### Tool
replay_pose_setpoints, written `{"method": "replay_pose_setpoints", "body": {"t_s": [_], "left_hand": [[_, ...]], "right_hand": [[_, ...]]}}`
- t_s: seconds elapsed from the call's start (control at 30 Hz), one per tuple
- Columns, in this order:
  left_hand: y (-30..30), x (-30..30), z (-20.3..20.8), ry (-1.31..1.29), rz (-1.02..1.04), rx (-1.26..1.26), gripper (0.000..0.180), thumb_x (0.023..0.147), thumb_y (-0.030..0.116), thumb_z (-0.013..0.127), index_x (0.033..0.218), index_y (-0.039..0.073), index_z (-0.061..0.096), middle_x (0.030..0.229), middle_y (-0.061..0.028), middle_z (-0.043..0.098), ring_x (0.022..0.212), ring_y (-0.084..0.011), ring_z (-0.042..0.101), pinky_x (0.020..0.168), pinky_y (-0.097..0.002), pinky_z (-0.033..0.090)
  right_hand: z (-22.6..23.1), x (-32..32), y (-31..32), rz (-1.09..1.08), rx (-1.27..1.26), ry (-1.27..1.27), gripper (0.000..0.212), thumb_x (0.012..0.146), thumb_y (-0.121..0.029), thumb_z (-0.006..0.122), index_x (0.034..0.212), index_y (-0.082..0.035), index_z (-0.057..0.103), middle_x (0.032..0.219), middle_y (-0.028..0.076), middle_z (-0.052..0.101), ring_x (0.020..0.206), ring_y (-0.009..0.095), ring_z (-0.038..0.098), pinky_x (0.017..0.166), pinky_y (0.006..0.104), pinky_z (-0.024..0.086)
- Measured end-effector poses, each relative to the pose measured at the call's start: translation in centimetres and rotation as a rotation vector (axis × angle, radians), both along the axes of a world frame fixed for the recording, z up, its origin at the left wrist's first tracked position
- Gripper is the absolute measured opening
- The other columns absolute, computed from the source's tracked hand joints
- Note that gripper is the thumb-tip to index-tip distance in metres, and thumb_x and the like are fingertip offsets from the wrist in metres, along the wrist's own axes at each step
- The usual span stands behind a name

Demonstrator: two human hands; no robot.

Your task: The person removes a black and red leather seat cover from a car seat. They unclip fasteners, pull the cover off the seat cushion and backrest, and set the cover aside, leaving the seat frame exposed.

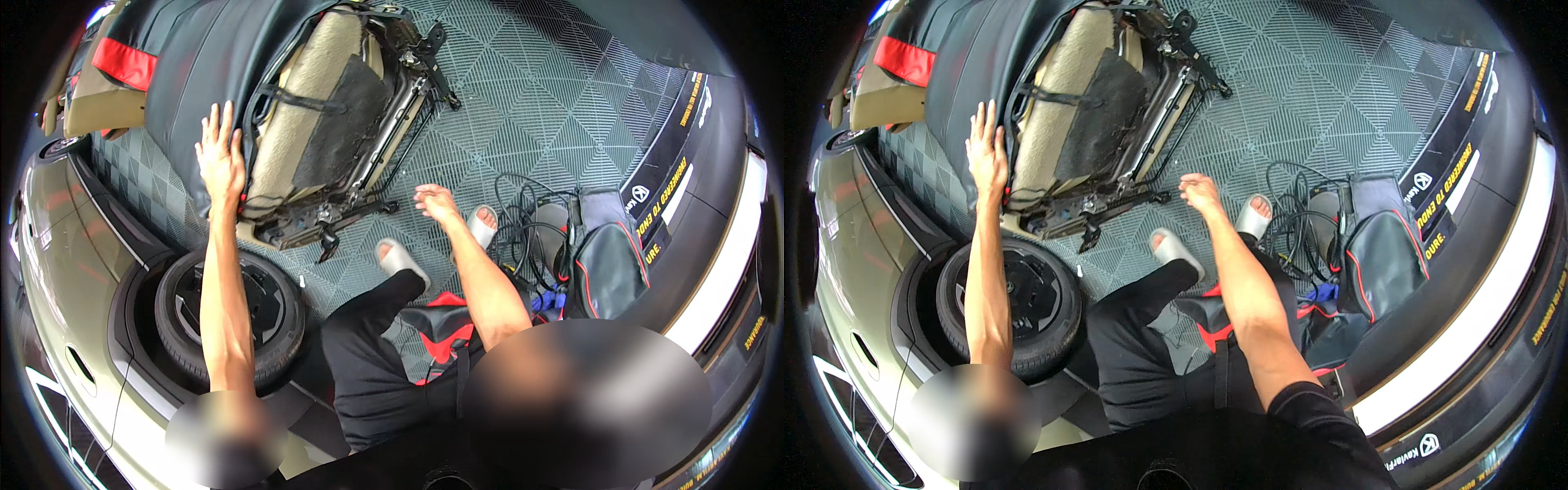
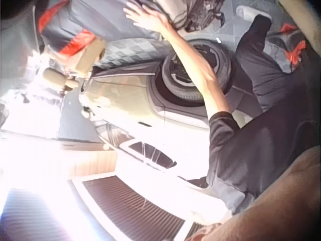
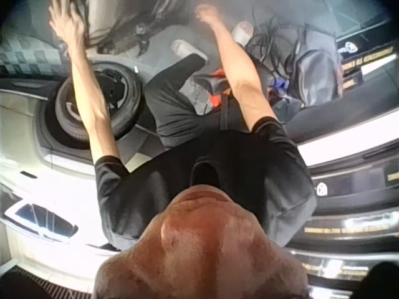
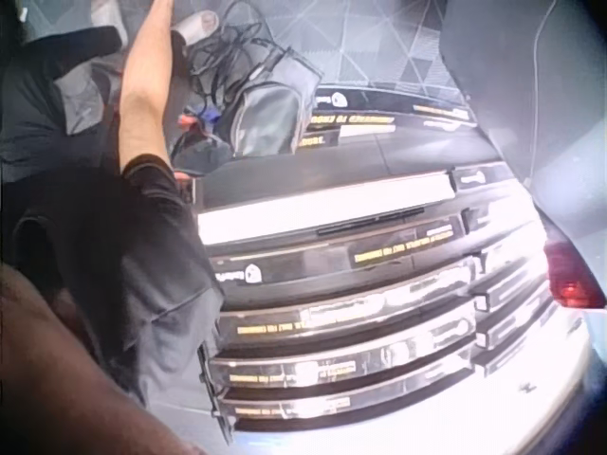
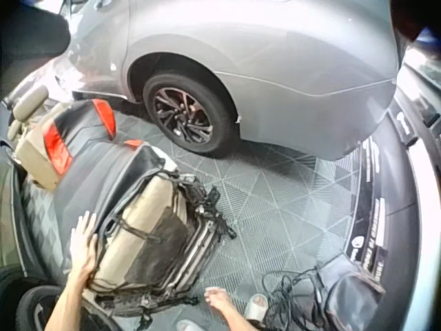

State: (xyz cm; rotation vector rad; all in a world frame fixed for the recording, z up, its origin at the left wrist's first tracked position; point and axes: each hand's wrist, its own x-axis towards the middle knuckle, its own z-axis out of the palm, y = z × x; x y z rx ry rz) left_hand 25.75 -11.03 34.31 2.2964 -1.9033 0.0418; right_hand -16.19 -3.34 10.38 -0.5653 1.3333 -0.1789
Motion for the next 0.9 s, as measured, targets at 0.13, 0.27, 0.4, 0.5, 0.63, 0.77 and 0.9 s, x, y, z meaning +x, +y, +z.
{"method": "replay_pose_setpoints", "body": {"t_s": [0.13,0.27,0.4,0.5,0.63,0.77,0.9], "left_hand": [[0.0,0.0,-0.3,0.072,0.007,-0.066,0.046,0.11,0.031,0.047,0.156,0.033,0.047,0.166,-0.0001,0.04,0.155,-0.031,0.032,0.123,-0.0619,0.021],[0.1,-0.2,-0.5,0.162,-0.003,-0.122,0.043,0.111,0.028,0.046,0.154,0.026,0.051,0.163,-0.0015,0.045,0.154,-0.0277,0.035,0.125,-0.0517,0.022],[0.4,0.7,-0.8,0.266,-0.006,-0.151,0.042,0.111,0.026,0.047,0.152,0.017,0.054,0.16,-0.0053,0.048,0.152,-0.0254,0.038,0.124,-0.039,0.027],[0.2,1.6,-1.0,0.31,-0.027,-0.156,0.044,0.111,0.026,0.049,0.152,0.01,0.052,0.159,-0.0085,0.049,0.15,-0.0214,0.039,0.124,-0.0352,0.026],[0.9,2.8,-0.7,0.273,0.075,-0.116,0.046,0.111,0.03,0.051,0.151,0.007,0.053,0.154,-0.0108,0.054,0.145,-0.0207,0.045,0.122,-0.0331,0.03],[-2.6,2.4,-1.1,0.257,0.022,-0.173,0.052,0.11,0.039,0.052,0.145,0.001,0.058,0.139,-0.0122,0.066,0.129,-0.0177,0.057,0.113,-0.0308,0.039],[1.2,3.0,-0.2,0.123,0.162,-0.181,0.054,0.11,0.04,0.053,0.141,-0.004,0.059,0.127,-0.0116,0.07,0.113,-0.0154,0.062,0.104,-0.0294,0.045]], "right_hand": [[-7.6,3.6,-1.4,0.23,-0.155,0.185,0.037,0.092,-0.017,0.069,0.128,-0.007,0.068,0.114,0.018,0.076,0.103,0.028,0.074,0.087,0.0379,0.058],[-12.2,5.3,-3.8,0.181,-0.232,0.344,0.049,0.092,-0.024,0.07,0.138,-0.009,0.062,0.121,0.025,0.072,0.119,0.038,0.067,0.104,0.044,0.052],[-13.9,6.6,-7.5,0.313,-0.432,0.426,0.06,0.092,-0.027,0.066,0.148,-0.01,0.053,0.122,0.027,0.07,0.12,0.039,0.066,0.104,0.047,0.051],[-14.8,7.6,-10.0,0.484,-0.541,0.58,0.053,0.092,-0.027,0.063,0.138,0.0,0.06,0.119,0.027,0.072,0.115,0.039,0.069,0.101,0.0473,0.053],[-16.1,8.3,-12.6,0.63,-0.325,0.331,0.033,0.093,-0.021,0.059,0.103,0.005,0.076,0.113,0.028,0.073,0.108,0.037,0.072,0.099,0.0449,0.054],[-27.1,5.0,-13.3,0.857,-0.885,0.383,0.027,0.095,-0.014,0.056,0.105,0.003,0.075,0.116,0.023,0.073,0.109,0.036,0.071,0.094,0.0498,0.057],[-21.3,3.5,-13.7,0.934,-0.708,0.198,0.031,0.101,-0.023,0.054,0.107,-0.001,0.076,0.113,0.019,0.073,0.103,0.039,0.07,0.088,0.0498,0.058]]}}
